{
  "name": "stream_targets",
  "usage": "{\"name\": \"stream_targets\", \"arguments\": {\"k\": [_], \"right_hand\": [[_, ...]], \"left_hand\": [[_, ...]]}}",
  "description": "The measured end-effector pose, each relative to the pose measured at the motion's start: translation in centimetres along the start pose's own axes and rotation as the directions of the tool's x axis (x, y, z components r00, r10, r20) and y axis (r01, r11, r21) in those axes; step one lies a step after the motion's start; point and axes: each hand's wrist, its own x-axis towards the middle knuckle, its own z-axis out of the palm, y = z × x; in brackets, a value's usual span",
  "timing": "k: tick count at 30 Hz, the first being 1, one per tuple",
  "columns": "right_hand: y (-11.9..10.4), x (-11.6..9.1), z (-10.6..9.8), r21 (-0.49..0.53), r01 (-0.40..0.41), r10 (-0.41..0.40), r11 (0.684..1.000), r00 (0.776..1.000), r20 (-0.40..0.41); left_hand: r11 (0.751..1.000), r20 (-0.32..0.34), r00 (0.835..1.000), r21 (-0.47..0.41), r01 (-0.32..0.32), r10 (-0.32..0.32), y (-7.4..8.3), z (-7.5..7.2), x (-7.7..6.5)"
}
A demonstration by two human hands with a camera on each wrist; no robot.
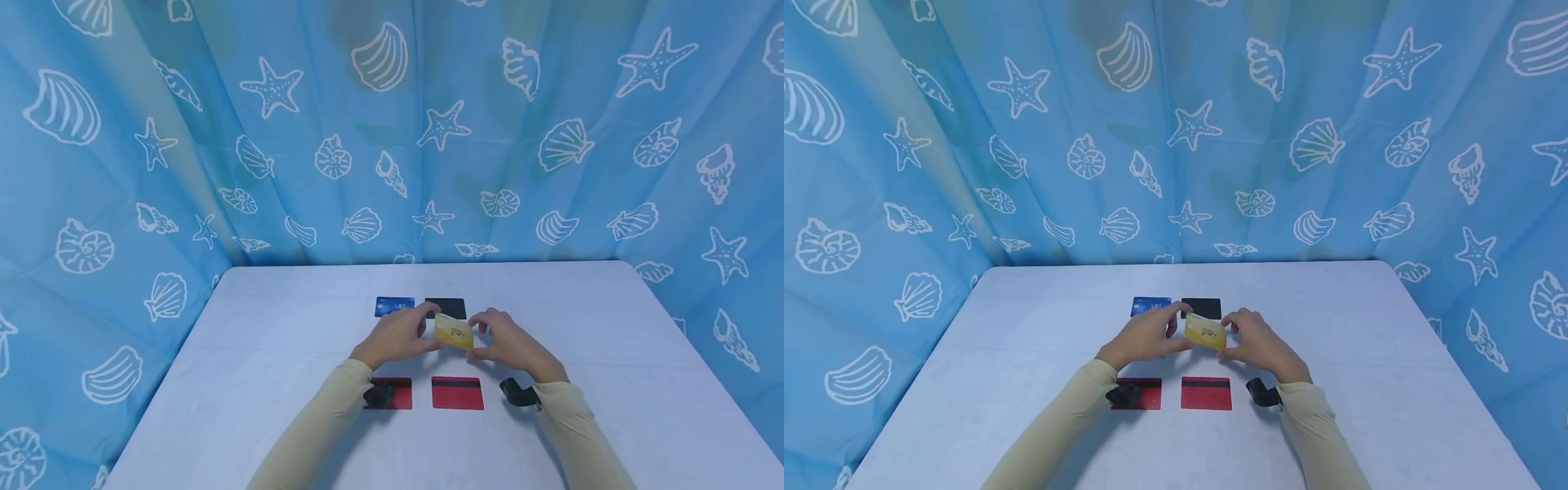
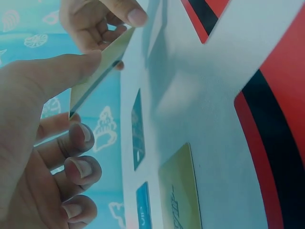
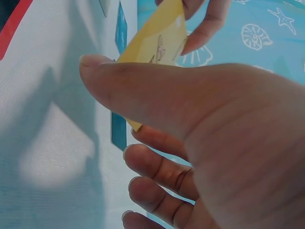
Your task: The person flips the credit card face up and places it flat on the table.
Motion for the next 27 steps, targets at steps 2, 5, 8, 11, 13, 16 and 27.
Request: {"name": "stream_targets", "arguments": {"k": [2, 5, 8, 11, 13, 16, 27], "right_hand": [[0.0, 0.0, -0.1, 0.003, -0.002, 0.002, 1.000, 1.000, 0.001], [0.0, 0.0, -0.1, 0.007, -0.011, 0.011, 1.000, 1.000, 0.003], [0.0, 0.0, -0.1, 0.004, -0.013, 0.013, 1.000, 1.000, 0.004], [-0.1, 0.0, -0.1, -0.003, -0.011, 0.011, 1.000, 1.000, 0.003], [-0.1, 0.0, -0.1, -0.007, -0.007, 0.007, 1.000, 1.000, 0.002], [-0.1, 0.0, -0.2, -0.009, -0.005, 0.005, 1.000, 1.000, 0.001], [-0.2, -0.2, 0.2, -0.011, -0.045, 0.045, 0.999, 0.999, 0.013]], "left_hand": [[1.000, 0.005, 1.000, 0.008, 0.004, -0.004, -0.1, 0.0, 0.0], [1.000, 0.014, 1.000, 0.022, 0.005, -0.005, -0.3, 0.0, 0.0], [1.000, 0.020, 1.000, 0.028, 0.007, -0.007, -0.4, 0.1, 0.0], [0.999, 0.025, 0.999, 0.036, 0.019, -0.020, -0.6, 0.3, 0.0], [0.998, 0.032, 0.999, 0.047, 0.029, -0.030, -0.6, 0.4, 0.1], [0.997, 0.047, 0.998, 0.066, 0.040, -0.043, -0.7, 0.4, 0.1], [0.993, 0.089, 0.995, 0.113, 0.041, -0.051, -1.1, 0.9, 0.2]]}}
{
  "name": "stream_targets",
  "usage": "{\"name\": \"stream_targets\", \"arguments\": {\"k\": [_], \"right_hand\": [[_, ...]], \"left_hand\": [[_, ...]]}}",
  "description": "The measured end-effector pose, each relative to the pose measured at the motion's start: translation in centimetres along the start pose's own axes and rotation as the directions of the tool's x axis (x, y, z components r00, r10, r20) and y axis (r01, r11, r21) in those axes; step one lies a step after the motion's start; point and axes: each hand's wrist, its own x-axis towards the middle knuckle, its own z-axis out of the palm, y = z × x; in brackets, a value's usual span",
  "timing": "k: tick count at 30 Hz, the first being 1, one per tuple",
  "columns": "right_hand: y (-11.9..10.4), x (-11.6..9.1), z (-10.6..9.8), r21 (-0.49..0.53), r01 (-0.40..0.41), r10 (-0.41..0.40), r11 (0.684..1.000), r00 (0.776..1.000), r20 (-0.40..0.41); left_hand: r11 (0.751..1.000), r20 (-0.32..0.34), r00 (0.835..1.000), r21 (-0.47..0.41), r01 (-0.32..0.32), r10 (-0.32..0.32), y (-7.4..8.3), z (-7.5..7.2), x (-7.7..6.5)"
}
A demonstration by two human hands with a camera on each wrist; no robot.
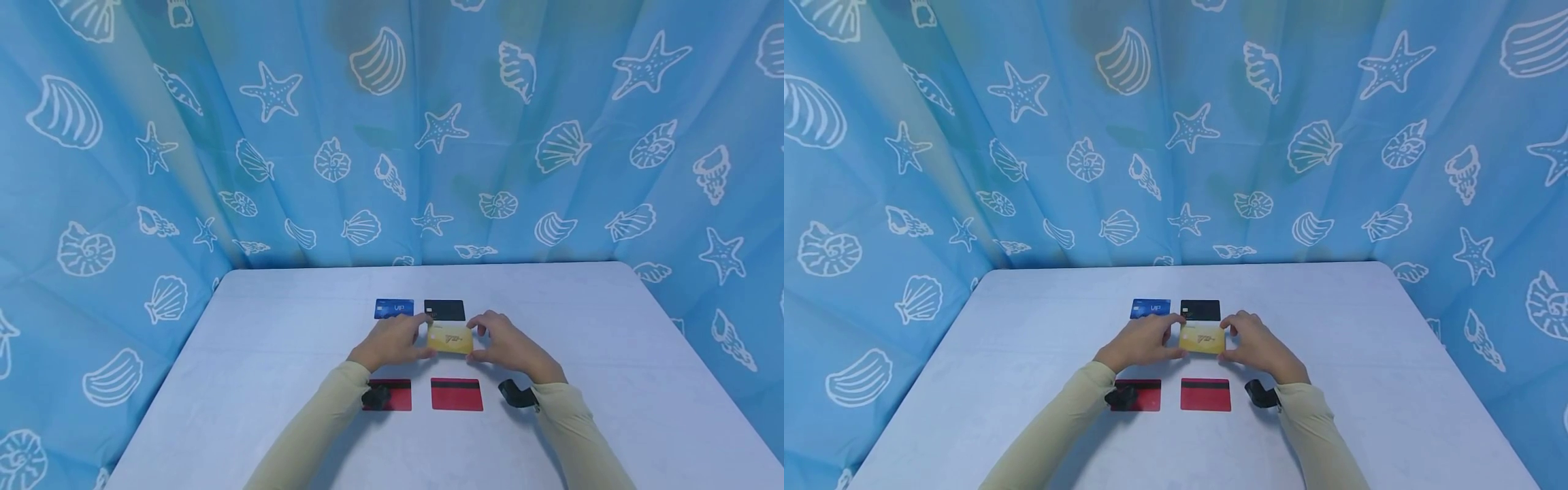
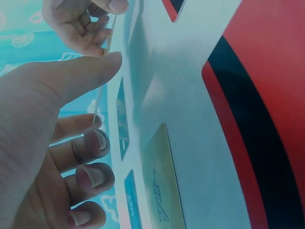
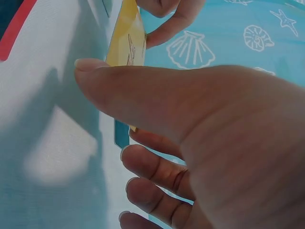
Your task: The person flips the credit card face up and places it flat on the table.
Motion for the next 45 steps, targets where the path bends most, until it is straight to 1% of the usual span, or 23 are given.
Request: {"name": "stream_targets", "arguments": {"k": [11, 21, 29, 35, 45], "right_hand": [[-0.2, 0.0, 0.3, -0.016, 0.001, -0.001, 1.000, 1.000, 0.009], [-0.1, 0.1, 0.6, -0.020, -0.012, 0.012, 1.000, 1.000, 0.019], [0.5, 0.4, 0.8, -0.028, -0.011, 0.012, 1.000, 1.000, 0.016], [0.6, 0.4, 1.0, -0.023, 0.006, -0.005, 1.000, 1.000, 0.011], [0.7, 0.3, 1.0, -0.015, 0.002, -0.002, 1.000, 1.000, 0.018]], "left_hand": [[0.999, 0.010, 1.000, 0.052, 0.013, -0.014, 0.2, 0.5, 0.0], [0.996, 0.021, 1.000, 0.090, 0.011, -0.013, 0.2, 1.0, 0.2], [0.997, 0.028, 0.999, 0.076, 0.026, -0.028, 0.4, 1.0, 0.2], [0.996, 0.034, 0.999, 0.085, 0.031, -0.034, 0.2, 1.2, 0.3], [0.998, 0.043, 0.998, 0.048, 0.039, -0.041, 0.4, 1.0, 0.1]]}}
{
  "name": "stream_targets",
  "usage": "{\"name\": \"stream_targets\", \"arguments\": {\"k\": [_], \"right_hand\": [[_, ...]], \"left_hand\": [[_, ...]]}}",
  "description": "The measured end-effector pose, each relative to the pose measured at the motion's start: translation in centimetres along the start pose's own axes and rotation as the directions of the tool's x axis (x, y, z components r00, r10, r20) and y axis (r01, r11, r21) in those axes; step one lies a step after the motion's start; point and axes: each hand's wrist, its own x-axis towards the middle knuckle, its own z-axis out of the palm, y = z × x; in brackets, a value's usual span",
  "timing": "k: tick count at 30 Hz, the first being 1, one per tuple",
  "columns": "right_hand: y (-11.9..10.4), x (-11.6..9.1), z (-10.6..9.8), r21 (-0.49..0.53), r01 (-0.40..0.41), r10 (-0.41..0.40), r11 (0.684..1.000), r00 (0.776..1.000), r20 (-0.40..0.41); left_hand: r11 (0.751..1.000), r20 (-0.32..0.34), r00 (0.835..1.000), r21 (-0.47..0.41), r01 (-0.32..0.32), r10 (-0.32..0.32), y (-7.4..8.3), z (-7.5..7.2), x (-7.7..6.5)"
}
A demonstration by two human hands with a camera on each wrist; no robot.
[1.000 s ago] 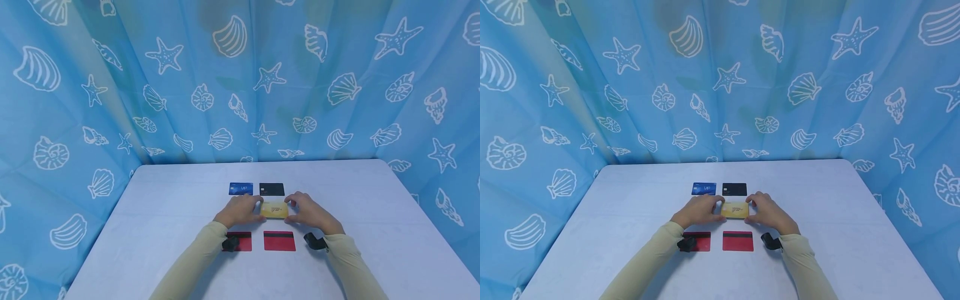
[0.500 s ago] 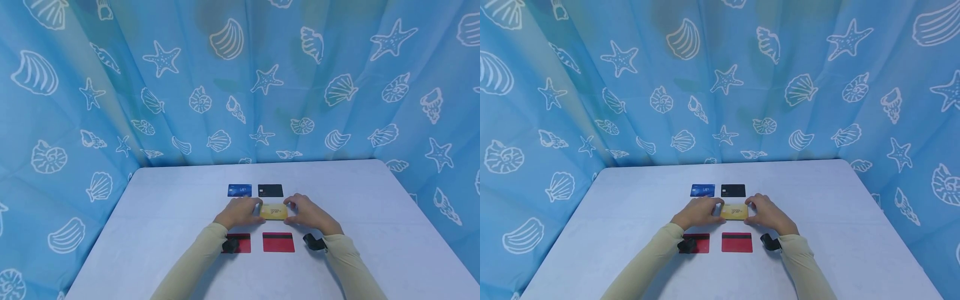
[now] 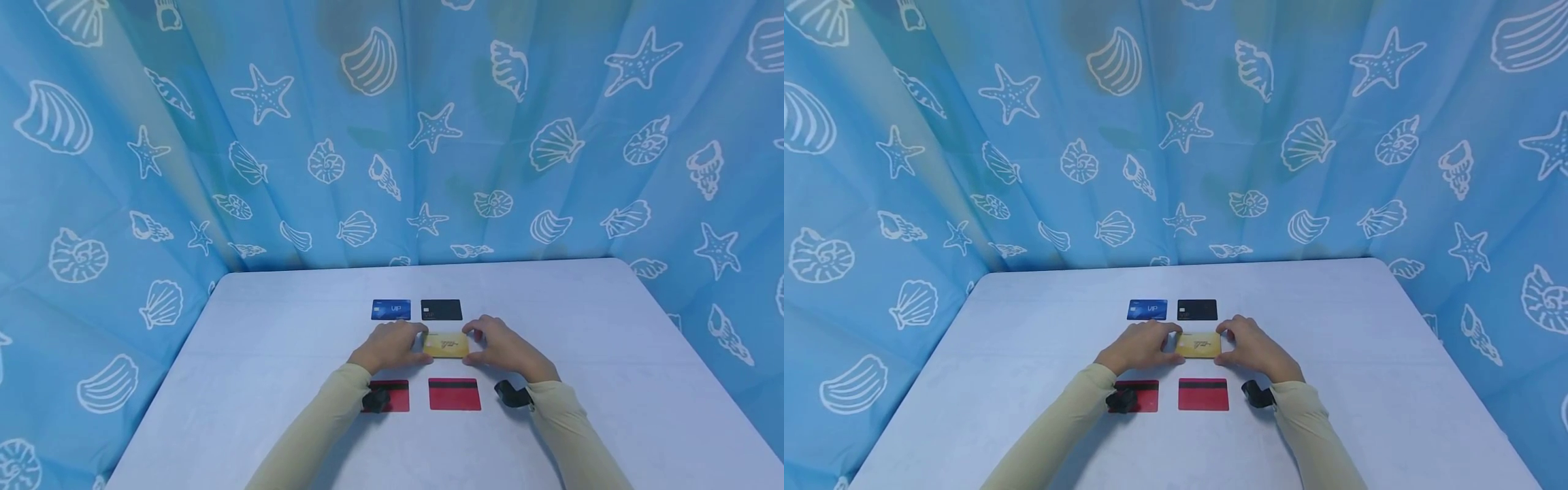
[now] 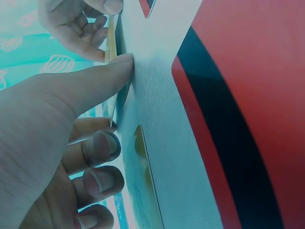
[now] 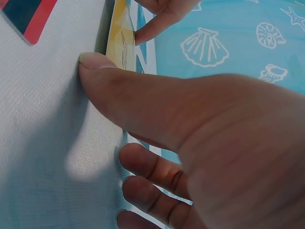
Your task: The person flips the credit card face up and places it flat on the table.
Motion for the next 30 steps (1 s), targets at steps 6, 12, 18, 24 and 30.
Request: {"name": "stream_targets", "arguments": {"k": [6, 12, 18, 24, 30], "right_hand": [[-0.05, -0.04, -0.14, 0.004, 0.006, -0.006, 1.000, 1.000, -0.001], [-0.06, -0.06, -0.23, 0.002, 0.012, -0.012, 1.000, 1.000, -0.003], [-0.06, -0.04, -0.20, 0.005, 0.015, -0.015, 1.000, 1.000, -0.002], [-0.05, -0.03, -0.18, 0.006, 0.014, -0.014, 1.000, 1.000, 0.000], [-0.23, -0.13, -0.26, 0.014, 0.007, -0.007, 1.000, 1.000, 0.008]], "left_hand": [[1.000, -0.001, 1.000, -0.005, -0.001, 0.001, -0.07, -0.01, -0.04], [1.000, -0.002, 1.000, -0.014, -0.004, 0.004, -0.10, 0.03, -0.09], [1.000, 0.001, 1.000, -0.009, -0.001, 0.001, -0.06, 0.02, -0.08], [1.000, 0.002, 1.000, -0.003, 0.005, -0.005, 0.08, -0.09, -0.23], [1.000, 0.001, 1.000, 0.000, 0.010, -0.010, 0.06, 0.02, -0.16]]}}
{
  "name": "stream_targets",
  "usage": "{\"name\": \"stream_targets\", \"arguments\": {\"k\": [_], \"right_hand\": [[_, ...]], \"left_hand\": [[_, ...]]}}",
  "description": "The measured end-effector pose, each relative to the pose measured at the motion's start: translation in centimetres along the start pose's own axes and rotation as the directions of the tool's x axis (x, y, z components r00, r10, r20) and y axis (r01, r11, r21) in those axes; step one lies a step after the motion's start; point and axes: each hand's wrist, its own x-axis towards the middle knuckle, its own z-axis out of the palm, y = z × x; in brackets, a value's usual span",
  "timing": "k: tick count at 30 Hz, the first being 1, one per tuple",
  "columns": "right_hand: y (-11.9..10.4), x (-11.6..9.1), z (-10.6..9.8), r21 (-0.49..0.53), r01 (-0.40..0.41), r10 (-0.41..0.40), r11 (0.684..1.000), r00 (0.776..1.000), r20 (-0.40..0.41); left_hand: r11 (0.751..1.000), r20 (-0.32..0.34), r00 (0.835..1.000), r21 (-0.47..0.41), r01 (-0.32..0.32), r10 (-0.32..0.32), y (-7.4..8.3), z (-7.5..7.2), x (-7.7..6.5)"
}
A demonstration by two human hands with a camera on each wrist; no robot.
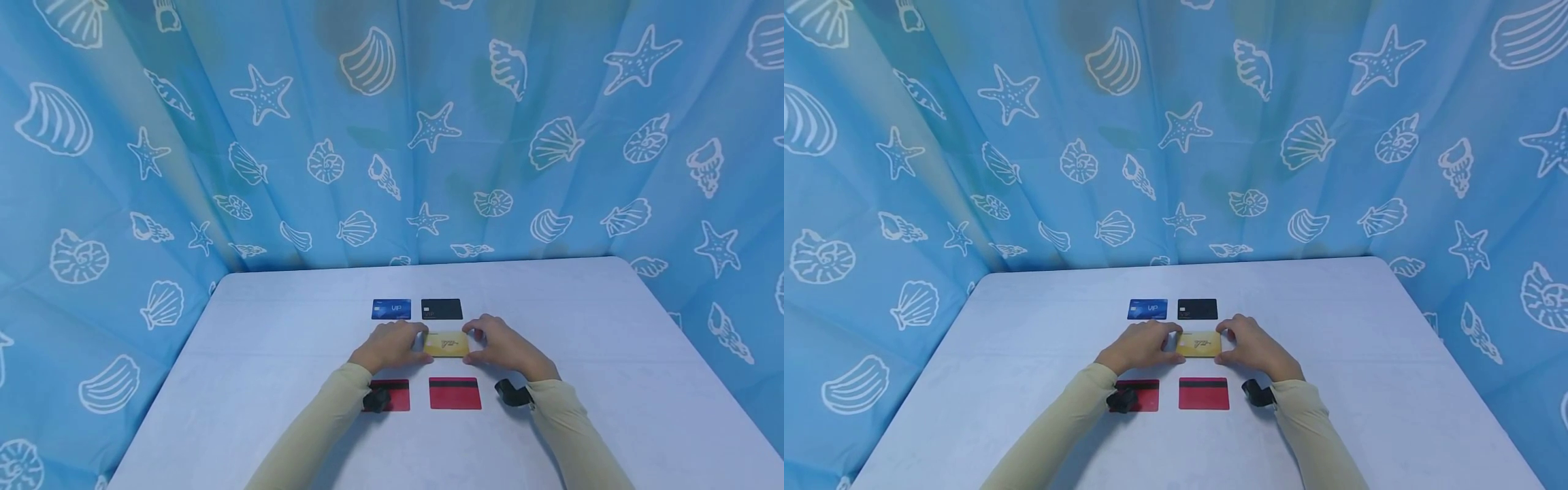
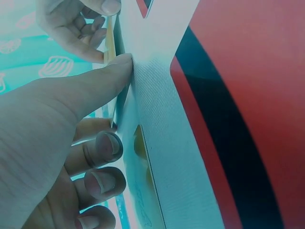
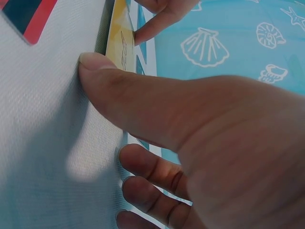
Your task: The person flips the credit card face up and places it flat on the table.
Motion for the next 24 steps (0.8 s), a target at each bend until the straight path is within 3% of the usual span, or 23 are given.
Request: {"name": "stream_targets", "arguments": {"k": [24], "right_hand": [[0.18, -0.01, 0.10, 0.001, -0.022, 0.022, 1.000, 1.000, -0.002]], "left_hand": [[1.000, 0.004, 1.000, -0.016, 0.002, -0.002, -0.11, 0.27, 0.06]]}}
